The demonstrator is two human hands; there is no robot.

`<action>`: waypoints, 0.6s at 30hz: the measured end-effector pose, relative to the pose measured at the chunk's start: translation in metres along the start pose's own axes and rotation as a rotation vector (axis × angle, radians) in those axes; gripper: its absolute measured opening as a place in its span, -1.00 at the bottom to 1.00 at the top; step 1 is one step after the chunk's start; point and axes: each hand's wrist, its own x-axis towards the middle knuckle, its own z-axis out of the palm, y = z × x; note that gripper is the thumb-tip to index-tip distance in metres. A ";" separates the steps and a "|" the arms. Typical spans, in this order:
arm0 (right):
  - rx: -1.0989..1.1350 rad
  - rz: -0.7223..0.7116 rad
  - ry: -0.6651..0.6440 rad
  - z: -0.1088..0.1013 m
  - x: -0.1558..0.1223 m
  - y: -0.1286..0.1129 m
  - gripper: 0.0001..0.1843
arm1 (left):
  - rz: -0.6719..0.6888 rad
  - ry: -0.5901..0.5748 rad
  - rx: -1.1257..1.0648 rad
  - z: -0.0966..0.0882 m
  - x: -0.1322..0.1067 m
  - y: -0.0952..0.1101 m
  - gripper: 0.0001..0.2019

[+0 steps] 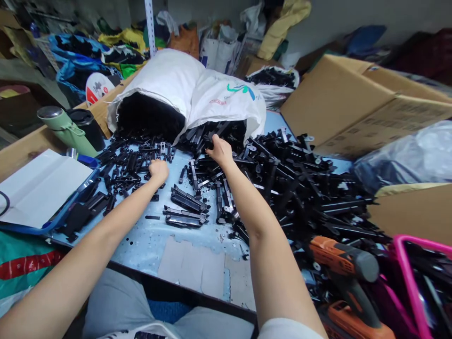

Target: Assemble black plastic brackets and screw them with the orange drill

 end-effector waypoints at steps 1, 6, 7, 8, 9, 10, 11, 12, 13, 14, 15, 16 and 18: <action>0.067 0.012 0.047 -0.011 -0.010 -0.004 -0.60 | -0.001 0.039 -0.019 -0.004 -0.003 -0.002 -0.73; 0.549 0.060 0.111 -0.065 -0.098 -0.038 -0.43 | 0.121 0.403 -0.440 -0.036 -0.048 -0.027 -0.73; 0.656 0.086 0.059 -0.071 -0.121 -0.047 -0.44 | 0.171 0.432 -0.548 -0.042 -0.066 -0.029 -0.74; 0.764 0.116 -0.006 -0.076 -0.143 -0.057 -0.45 | 0.216 0.430 -0.633 -0.046 -0.087 -0.030 -0.75; 0.878 0.152 -0.075 -0.079 -0.165 -0.068 -0.46 | 0.260 0.388 -0.693 -0.050 -0.110 -0.028 -0.76; 0.996 0.196 -0.138 -0.080 -0.187 -0.079 -0.46 | 0.293 0.305 -0.728 -0.052 -0.135 -0.025 -0.78; 1.115 0.248 -0.191 -0.080 -0.206 -0.090 -0.45 | 0.324 0.200 -0.748 -0.052 -0.159 -0.021 -0.79; 1.229 0.304 -0.233 -0.079 -0.225 -0.101 -0.42 | 0.372 0.076 -0.770 -0.052 -0.182 -0.016 -0.80; 1.331 0.363 -0.258 -0.077 -0.241 -0.112 -0.39 | 0.411 -0.028 -0.803 -0.051 -0.203 -0.012 -0.81; 1.414 0.418 -0.267 -0.076 -0.255 -0.121 -0.37 | 0.448 -0.111 -0.842 -0.050 -0.221 -0.009 -0.81; 1.471 0.460 -0.261 -0.074 -0.267 -0.127 -0.34 | 0.475 -0.168 -0.882 -0.048 -0.235 -0.007 -0.78; 1.501 0.477 -0.245 -0.073 -0.277 -0.131 -0.33 | 0.494 -0.192 -0.912 -0.047 -0.246 -0.006 -0.72; 1.479 0.425 -0.212 -0.075 -0.292 -0.131 -0.34 | 0.546 -0.173 -0.902 -0.046 -0.260 -0.007 -0.62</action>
